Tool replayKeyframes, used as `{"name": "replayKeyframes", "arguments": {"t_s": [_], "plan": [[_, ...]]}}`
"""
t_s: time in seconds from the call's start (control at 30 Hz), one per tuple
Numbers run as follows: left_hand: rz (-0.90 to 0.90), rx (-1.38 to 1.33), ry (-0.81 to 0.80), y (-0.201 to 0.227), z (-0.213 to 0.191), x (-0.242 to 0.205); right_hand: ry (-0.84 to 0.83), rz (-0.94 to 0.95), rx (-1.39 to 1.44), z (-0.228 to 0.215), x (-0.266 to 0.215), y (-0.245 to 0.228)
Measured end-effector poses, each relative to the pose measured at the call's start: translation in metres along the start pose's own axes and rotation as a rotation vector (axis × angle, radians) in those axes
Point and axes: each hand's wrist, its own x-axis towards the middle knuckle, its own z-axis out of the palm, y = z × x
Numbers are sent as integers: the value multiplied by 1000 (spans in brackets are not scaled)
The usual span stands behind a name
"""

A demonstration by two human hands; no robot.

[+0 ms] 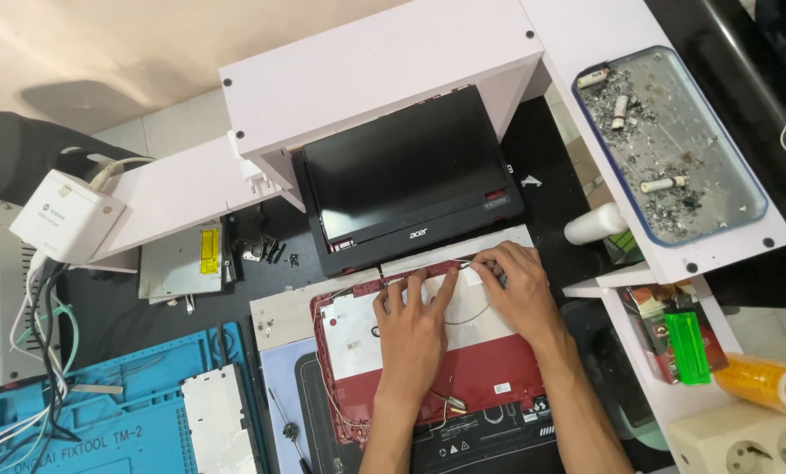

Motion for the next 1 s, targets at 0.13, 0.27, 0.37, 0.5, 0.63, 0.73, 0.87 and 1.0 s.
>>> {"name": "replayKeyframes", "arguments": {"t_s": [0.13, 0.27, 0.37, 0.5, 0.63, 0.73, 0.87, 1.0], "plan": [[10, 9, 24, 2, -2, 0, 30, -28, 1, 4, -1, 5], [5, 31, 12, 1, 2, -1, 37, 22, -5, 6, 1, 1], [17, 81, 1, 5, 2, -2, 42, 38, -6, 5, 1, 1], [25, 83, 14, 5, 5, -3, 45, 5, -16, 10, -2, 8], [15, 80, 44, 10, 3, 0, 53, 40, 13, 4, 3, 0], [28, 89, 81, 13, 4, -6, 43, 25, 50, 3, -4, 2], [18, 95, 25, 12, 3, -6, 52, 72, 52, 1, -2, -3], [52, 118, 37, 8, 4, -6, 12, -21, 29, -3, 3, -4]]}}
